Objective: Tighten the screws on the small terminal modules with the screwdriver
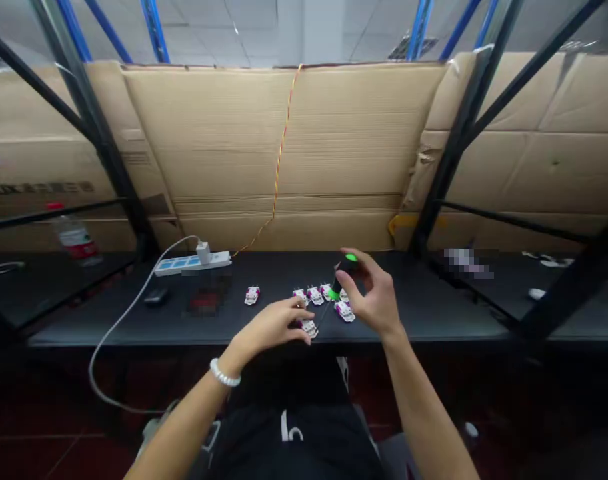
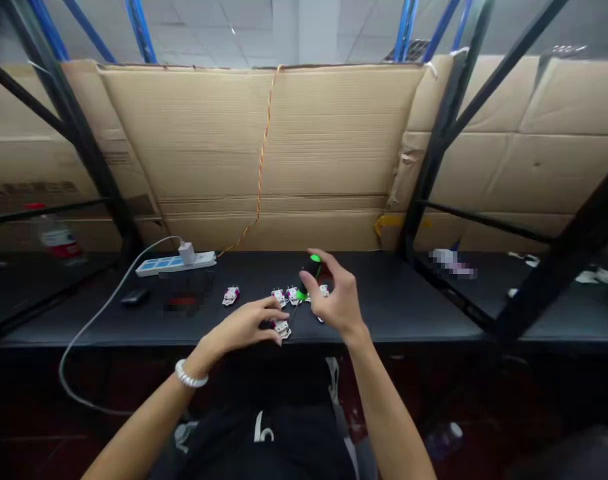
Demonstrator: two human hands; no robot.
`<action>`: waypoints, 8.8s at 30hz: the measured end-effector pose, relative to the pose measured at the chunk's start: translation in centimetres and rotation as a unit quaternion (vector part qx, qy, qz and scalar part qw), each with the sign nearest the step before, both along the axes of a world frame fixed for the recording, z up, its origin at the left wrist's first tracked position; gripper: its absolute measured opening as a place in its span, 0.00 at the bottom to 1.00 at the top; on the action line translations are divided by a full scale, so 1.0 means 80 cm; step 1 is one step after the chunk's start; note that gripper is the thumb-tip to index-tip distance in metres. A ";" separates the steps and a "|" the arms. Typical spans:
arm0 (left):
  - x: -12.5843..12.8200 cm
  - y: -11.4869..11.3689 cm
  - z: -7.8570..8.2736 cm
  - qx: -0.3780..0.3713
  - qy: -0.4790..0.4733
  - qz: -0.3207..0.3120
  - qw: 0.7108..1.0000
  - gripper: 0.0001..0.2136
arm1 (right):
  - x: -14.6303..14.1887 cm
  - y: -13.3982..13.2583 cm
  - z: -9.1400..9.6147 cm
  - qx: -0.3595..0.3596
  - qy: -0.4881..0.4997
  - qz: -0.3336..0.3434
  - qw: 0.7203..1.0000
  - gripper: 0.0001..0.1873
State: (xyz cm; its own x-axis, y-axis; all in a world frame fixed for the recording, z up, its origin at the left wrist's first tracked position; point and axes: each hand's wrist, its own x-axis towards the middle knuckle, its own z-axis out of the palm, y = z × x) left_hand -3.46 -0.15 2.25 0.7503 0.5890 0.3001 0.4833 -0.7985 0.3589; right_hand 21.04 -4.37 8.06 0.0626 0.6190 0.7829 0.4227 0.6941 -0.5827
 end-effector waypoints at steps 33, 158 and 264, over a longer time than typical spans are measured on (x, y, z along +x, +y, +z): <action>0.006 0.021 -0.019 -0.024 -0.102 -0.037 0.994 0.24 | -0.005 0.003 -0.002 0.041 -0.045 -0.053 0.997 0.21; 0.009 0.023 -0.019 -0.057 -0.110 -0.041 0.992 0.22 | -0.020 0.009 -0.004 0.038 -0.001 -0.023 0.999 0.16; 0.008 0.024 -0.019 -0.051 -0.110 -0.048 0.991 0.23 | -0.019 -0.011 0.008 0.051 -0.030 -0.011 0.998 0.24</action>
